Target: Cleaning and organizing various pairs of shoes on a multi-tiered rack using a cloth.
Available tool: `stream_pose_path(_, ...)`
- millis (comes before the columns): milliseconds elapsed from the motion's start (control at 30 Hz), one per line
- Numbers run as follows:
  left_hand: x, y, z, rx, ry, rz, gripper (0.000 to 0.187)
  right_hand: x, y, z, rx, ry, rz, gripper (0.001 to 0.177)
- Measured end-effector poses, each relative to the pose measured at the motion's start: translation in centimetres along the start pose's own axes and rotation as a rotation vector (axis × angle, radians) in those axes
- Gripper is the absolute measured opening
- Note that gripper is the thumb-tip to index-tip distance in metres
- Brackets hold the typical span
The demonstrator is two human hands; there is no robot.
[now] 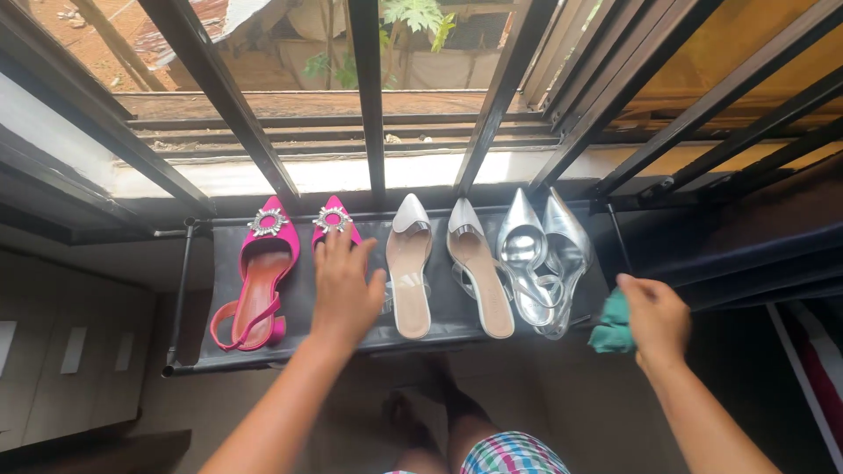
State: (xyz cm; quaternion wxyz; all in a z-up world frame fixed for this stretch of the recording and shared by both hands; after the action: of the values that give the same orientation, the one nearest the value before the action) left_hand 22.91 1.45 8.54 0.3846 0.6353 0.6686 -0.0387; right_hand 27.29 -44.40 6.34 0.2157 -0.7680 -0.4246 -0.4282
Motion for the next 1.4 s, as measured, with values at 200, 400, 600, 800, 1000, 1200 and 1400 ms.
stream_pose_path(200,-8.8,-1.7,0.8,-0.007,-0.096,0.052,0.032,2.0,1.7,4.5,0.401,-0.245,0.183,0.066)
stream_pose_path(400,-16.7,-3.1,6.8,0.212,-0.462,0.014,0.040,-0.5,3.1,4.9,0.490,-0.088,0.303,0.067)
stream_pose_path(600,-22.1,-4.1,12.5,0.279,-0.121,0.112,0.066,1.2,2.3,4.1,0.739,0.006,0.434,0.039)
stream_pose_path(800,-22.8,-4.3,15.3,0.406,-0.184,0.059,0.056,-1.5,4.2,3.3,0.728,0.019,0.301,0.029)
stream_pose_path(1000,-23.8,-3.2,14.6,0.319,-0.365,-0.033,0.069,1.5,5.9,0.2,0.845,0.247,0.494,0.033)
stream_pose_path(1200,-24.0,-3.7,16.5,0.306,-0.278,-0.373,0.082,-0.1,7.9,0.5,0.942,0.291,0.606,0.026)
stream_pose_path(1400,-24.7,-2.6,17.6,0.550,-0.213,-0.770,0.082,-1.3,8.1,1.6,0.920,0.366,0.584,0.020)
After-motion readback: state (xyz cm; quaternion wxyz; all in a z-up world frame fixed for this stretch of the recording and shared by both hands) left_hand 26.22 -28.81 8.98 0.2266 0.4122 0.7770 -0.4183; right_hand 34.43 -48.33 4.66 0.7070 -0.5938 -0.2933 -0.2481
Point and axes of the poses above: each hand's wrist, its own y-axis towards the middle knuckle, its own z-axis out of the palm, x = y × z, the point moved 1 cm from there along y, towards the middle knuckle, and after that the axes turned 6 degrees about -x, right-handed, at the moved point
